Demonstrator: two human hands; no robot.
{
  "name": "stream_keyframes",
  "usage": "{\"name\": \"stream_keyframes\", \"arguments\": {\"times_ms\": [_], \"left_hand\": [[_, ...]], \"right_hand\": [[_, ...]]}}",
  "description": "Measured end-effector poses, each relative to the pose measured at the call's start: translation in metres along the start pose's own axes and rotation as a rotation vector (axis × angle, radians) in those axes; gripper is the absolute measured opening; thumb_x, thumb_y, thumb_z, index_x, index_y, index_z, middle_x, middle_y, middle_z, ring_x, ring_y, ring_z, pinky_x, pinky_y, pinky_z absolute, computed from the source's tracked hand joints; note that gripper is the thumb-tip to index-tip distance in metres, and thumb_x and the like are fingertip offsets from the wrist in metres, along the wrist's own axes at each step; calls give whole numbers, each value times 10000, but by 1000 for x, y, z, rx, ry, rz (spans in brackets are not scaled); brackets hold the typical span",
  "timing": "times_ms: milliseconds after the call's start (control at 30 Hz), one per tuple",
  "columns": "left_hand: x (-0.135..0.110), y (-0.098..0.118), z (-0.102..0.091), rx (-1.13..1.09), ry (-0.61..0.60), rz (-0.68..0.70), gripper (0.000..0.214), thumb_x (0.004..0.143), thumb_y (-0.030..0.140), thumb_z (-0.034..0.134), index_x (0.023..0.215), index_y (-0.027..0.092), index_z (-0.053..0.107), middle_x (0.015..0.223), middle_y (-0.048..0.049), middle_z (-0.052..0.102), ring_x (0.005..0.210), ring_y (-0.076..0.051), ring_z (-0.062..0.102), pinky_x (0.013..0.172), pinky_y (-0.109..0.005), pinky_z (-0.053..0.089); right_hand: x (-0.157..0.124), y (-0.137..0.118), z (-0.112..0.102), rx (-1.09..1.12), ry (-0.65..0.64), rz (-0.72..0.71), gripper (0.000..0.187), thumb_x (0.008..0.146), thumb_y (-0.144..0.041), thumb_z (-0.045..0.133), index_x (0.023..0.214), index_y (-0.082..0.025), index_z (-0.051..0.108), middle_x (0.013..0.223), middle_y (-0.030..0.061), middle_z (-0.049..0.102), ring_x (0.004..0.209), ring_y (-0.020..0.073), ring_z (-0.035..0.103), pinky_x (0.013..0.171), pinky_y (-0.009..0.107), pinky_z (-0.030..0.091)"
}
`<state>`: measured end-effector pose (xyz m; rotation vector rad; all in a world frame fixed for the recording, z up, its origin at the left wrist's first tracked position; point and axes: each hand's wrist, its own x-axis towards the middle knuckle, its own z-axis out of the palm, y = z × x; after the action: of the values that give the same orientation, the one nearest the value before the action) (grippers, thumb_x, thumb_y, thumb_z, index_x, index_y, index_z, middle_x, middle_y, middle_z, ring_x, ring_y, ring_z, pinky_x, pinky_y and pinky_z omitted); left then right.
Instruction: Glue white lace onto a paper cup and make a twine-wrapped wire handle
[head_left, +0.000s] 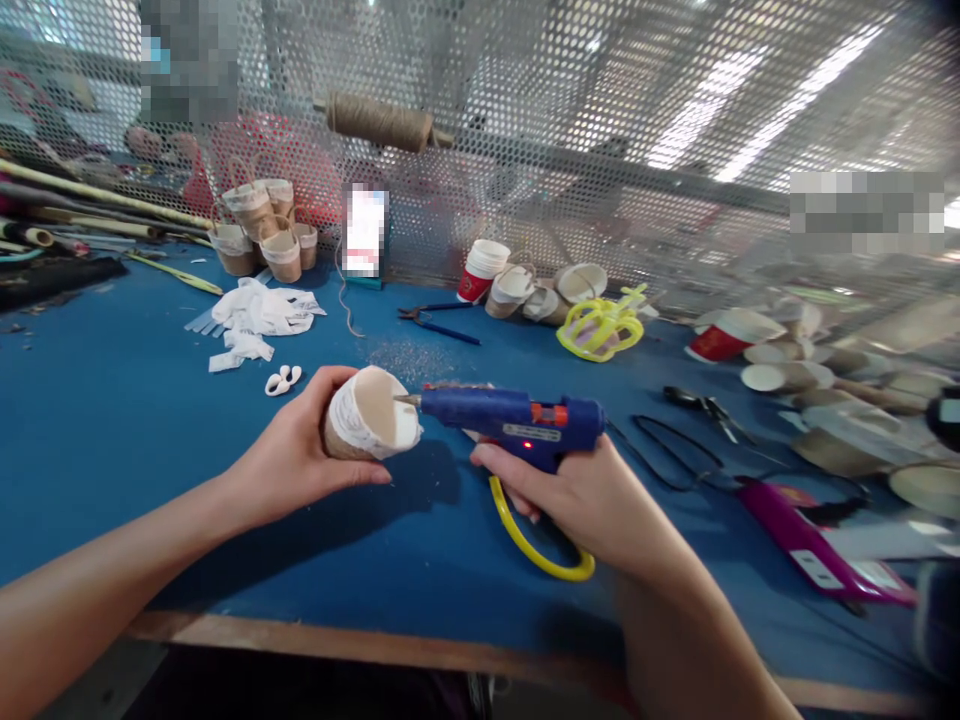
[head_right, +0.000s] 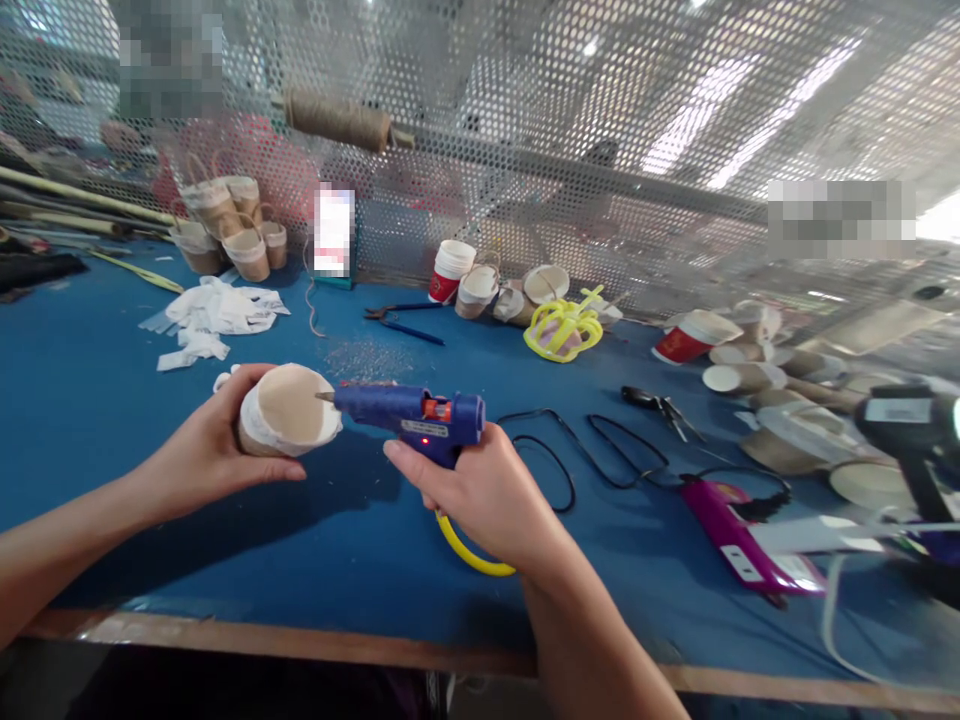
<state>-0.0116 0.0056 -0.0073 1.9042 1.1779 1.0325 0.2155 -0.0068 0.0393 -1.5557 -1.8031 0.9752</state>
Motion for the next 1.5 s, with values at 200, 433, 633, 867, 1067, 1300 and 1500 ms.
{"name": "stream_keyframes", "arguments": {"times_ms": [200,433,633,867,1067,1300,1500], "left_hand": [[0,1,-2,-41,-40,-7,601,602,338,740,1092,213,416,1033,-40,582,942,-211,569,802,-318,479],[-3,1,-1,-84,-28,1,669,643,320,701,1218,215,376,1148,-71,546,1049,-235,537,881,-334,461],[-4,4,-1,-239,-12,-76,547,699,326,644,1180,201,416,1096,-77,577,976,-208,578,817,-310,494],[-1,8,2,-288,131,-83,596,552,314,747,1033,186,419,1002,-63,590,918,-211,590,765,-323,511],[-1,7,3,-338,133,-72,611,548,303,751,1030,188,394,1020,-65,572,916,-197,587,773,-323,510],[-1,6,3,-321,142,-79,601,567,285,750,1028,189,378,1000,-48,551,909,-182,578,769,-310,504],[2,3,3,-175,161,-72,549,594,266,731,1003,196,372,958,-18,534,883,-161,567,754,-285,489]], "right_hand": [[3,4,1,-13,-17,37,279,709,-393,622,543,-180,552,388,-32,475,364,85,426,394,230,381],[2,4,-6,144,-114,-52,251,756,-397,577,662,-165,591,378,-59,447,348,61,392,381,205,344],[2,6,-1,407,-52,-2,253,785,-394,549,704,-155,572,357,-67,407,330,47,326,344,193,227],[5,6,16,620,-126,66,300,762,-427,558,684,-137,568,357,-70,375,315,38,285,325,184,179],[5,9,23,630,-146,62,280,782,-404,549,697,-139,574,361,-71,381,321,38,296,330,180,202],[2,10,23,421,-71,-37,271,813,-400,522,728,-149,581,375,-67,418,340,45,348,361,192,261],[1,3,20,45,85,14,270,755,-396,571,634,-156,593,394,-31,490,377,90,462,449,243,417]]}}
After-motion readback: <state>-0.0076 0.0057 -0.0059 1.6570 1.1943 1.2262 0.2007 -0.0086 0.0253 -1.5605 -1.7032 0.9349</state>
